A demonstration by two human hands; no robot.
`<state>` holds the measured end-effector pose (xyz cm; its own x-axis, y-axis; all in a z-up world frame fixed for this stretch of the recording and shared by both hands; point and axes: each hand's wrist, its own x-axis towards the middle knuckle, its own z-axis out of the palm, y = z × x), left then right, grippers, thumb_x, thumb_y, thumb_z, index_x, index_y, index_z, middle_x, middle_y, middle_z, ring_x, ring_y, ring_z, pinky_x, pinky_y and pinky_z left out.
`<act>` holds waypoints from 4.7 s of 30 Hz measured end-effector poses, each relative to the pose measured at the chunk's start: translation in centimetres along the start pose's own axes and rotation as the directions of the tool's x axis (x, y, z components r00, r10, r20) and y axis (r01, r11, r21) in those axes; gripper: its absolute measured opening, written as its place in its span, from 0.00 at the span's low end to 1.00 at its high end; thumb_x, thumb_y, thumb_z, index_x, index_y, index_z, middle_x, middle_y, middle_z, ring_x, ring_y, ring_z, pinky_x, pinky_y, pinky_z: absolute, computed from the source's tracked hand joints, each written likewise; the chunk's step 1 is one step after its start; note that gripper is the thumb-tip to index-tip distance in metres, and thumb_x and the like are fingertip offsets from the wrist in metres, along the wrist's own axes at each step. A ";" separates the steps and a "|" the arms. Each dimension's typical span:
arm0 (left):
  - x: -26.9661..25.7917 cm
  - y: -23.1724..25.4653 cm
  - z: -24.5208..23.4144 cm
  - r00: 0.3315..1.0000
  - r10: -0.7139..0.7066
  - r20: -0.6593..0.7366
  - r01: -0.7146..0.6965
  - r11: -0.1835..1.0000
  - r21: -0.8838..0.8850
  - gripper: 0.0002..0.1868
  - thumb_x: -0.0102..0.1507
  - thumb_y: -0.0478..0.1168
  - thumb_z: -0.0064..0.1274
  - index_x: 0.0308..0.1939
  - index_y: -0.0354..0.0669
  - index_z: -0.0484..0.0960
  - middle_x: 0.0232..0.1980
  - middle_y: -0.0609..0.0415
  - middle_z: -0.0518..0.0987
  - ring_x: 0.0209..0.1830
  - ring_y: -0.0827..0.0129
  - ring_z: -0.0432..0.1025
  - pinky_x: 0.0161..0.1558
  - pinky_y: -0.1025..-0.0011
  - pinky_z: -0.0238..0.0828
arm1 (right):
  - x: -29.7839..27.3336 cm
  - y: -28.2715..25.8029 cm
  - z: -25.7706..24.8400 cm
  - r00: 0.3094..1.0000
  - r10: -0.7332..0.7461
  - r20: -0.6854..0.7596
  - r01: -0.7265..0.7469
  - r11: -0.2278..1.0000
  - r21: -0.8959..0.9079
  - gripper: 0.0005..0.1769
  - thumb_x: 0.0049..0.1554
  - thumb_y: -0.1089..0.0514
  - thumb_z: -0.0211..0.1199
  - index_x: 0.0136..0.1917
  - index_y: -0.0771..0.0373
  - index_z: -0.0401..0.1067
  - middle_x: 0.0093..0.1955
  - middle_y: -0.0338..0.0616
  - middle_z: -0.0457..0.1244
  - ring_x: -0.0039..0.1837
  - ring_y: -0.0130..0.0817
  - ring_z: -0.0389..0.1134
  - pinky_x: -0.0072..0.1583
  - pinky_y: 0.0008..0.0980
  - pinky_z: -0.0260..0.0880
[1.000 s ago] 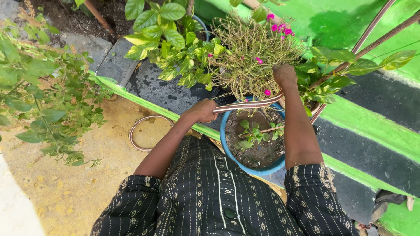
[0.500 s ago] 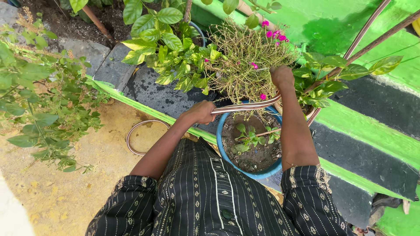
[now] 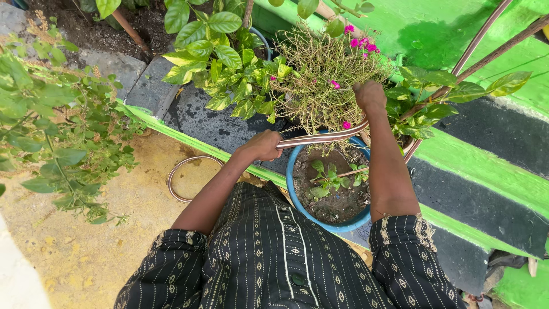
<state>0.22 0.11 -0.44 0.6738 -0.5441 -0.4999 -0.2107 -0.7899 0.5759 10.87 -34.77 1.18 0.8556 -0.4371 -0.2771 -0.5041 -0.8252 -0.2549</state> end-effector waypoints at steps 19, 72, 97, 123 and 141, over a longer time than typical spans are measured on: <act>-0.4 0.5 -1.7 0.999 0.031 0.040 -0.032 0.999 0.024 0.04 0.57 0.34 0.55 0.34 0.42 0.84 0.27 0.51 0.82 0.29 0.63 0.78 0.37 0.59 0.73 | 0.6 0.9 0.7 1.000 -0.010 -0.010 0.009 0.998 -0.066 0.29 0.66 0.43 0.50 0.54 0.75 0.72 0.56 0.67 0.67 0.57 0.56 0.72 0.59 0.51 0.73; 1.4 -1.3 -2.1 0.998 -0.010 -0.056 0.004 0.994 -0.111 0.08 0.56 0.30 0.52 0.34 0.34 0.86 0.25 0.45 0.82 0.25 0.59 0.79 0.35 0.57 0.75 | 8.2 1.1 5.2 0.976 0.102 0.192 -0.088 0.993 -0.082 0.20 0.61 0.55 0.53 0.40 0.70 0.80 0.41 0.58 0.72 0.47 0.45 0.76 0.54 0.43 0.75; 4.4 -5.6 -4.8 0.977 -0.193 -0.086 0.174 0.966 -0.191 0.07 0.56 0.34 0.52 0.26 0.36 0.83 0.22 0.48 0.81 0.21 0.63 0.78 0.36 0.62 0.76 | 16.3 -3.4 11.3 0.936 -0.204 0.286 0.214 0.977 -0.001 0.14 0.62 0.58 0.56 0.46 0.68 0.79 0.41 0.57 0.72 0.36 0.39 0.73 0.43 0.41 0.74; 4.7 -6.5 -6.3 0.942 -0.333 0.034 0.328 0.898 -0.293 0.07 0.61 0.33 0.52 0.35 0.33 0.84 0.28 0.47 0.85 0.24 0.67 0.80 0.34 0.66 0.79 | 15.0 -4.1 14.2 0.971 -0.029 0.238 -0.069 0.916 0.396 0.21 0.63 0.56 0.59 0.30 0.65 0.75 0.25 0.45 0.64 0.27 0.32 0.66 0.32 0.30 0.66; 4.4 -6.0 -6.5 0.956 -0.290 0.040 0.292 0.927 -0.234 0.06 0.59 0.31 0.53 0.34 0.31 0.85 0.28 0.46 0.85 0.24 0.67 0.80 0.33 0.67 0.79 | 15.3 -4.6 13.2 0.828 -0.429 0.362 0.539 0.788 -0.298 0.02 0.45 0.61 0.74 0.35 0.60 0.82 0.33 0.49 0.70 0.35 0.40 0.73 0.40 0.41 0.73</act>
<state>9.09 4.31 -1.89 0.6768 -0.3022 -0.6712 0.1669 -0.8251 0.5398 24.72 -32.89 -14.08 0.8818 0.1217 -0.4557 0.0984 -0.9923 -0.0746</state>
